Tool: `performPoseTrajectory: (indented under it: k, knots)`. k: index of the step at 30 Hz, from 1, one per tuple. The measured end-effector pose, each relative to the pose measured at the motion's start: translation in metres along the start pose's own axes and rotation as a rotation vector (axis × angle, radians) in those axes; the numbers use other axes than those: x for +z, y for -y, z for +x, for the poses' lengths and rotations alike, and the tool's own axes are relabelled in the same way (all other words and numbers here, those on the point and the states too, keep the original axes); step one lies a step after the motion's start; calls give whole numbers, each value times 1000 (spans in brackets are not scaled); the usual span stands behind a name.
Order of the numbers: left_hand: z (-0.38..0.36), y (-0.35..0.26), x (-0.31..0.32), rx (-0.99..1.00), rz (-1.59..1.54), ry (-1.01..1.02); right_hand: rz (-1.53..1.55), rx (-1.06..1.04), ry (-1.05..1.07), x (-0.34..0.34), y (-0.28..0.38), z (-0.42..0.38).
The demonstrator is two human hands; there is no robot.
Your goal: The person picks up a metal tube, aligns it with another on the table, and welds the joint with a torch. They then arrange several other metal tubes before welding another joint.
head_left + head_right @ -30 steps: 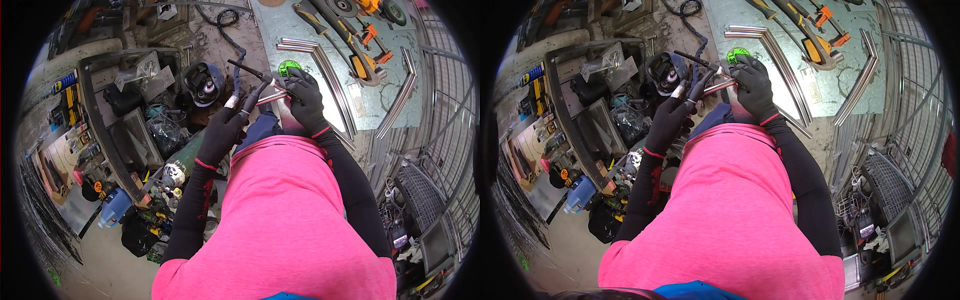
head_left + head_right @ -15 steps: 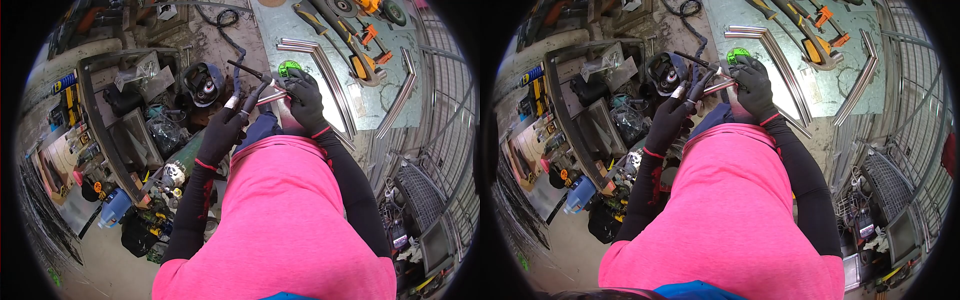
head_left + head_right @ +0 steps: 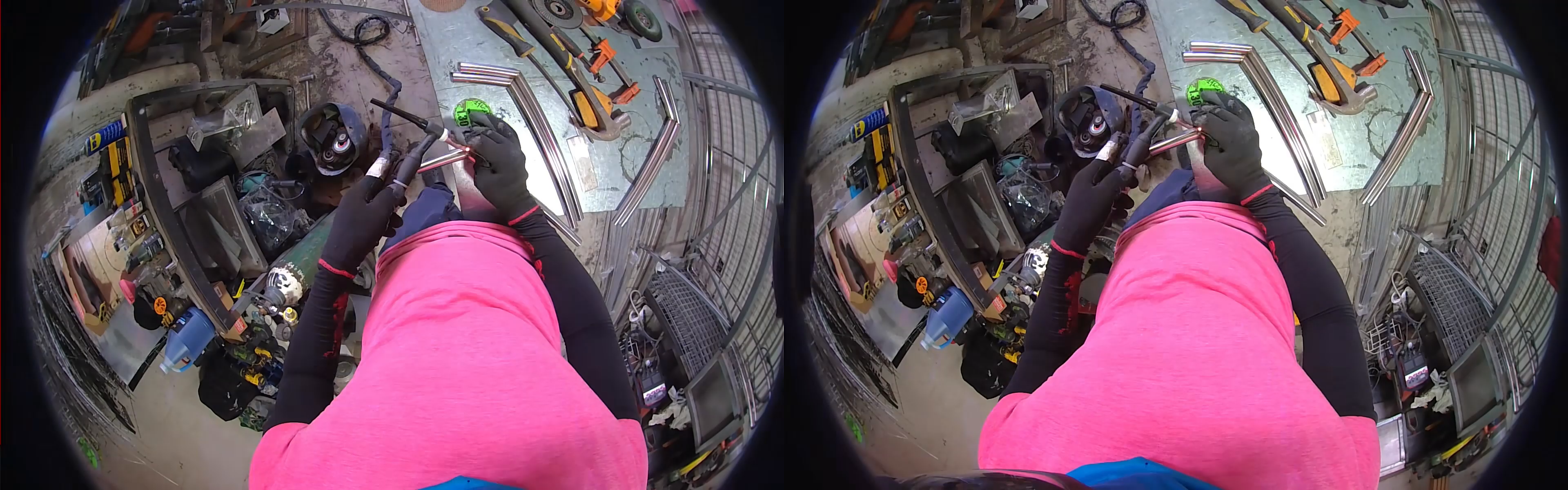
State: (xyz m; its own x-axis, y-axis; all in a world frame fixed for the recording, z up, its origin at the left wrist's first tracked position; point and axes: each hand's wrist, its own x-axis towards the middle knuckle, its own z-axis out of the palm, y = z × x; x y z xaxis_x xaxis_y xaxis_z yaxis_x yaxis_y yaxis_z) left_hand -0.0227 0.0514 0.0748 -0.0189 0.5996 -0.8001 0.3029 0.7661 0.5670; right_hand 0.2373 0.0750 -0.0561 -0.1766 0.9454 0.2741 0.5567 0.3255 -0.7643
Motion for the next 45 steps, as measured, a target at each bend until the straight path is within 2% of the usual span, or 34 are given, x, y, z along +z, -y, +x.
performPoseTrajectory:
  k: [19, 22, 23, 25, 31, 45]
  knots:
    - [0, 2, 2, 46, 37, -13, 24, -6, -8, -2, 3, 1]
    - [0, 4, 5, 96, -28, -23, 37, 90, -32, 7, -1, -2]
    - [2, 5, 1, 62, -2, 37, 39, 54, -18, 5, -6, -5]
    - [0, 1, 0, 16, 38, 19, 20, 12, 6, 0, -1, -1]
    - [1, 7, 2, 89, 12, -22, 12, -14, -30, -2, 5, 2]
    - [-1, 2, 1, 49, 47, -7, 34, -24, -25, 3, 0, -3]
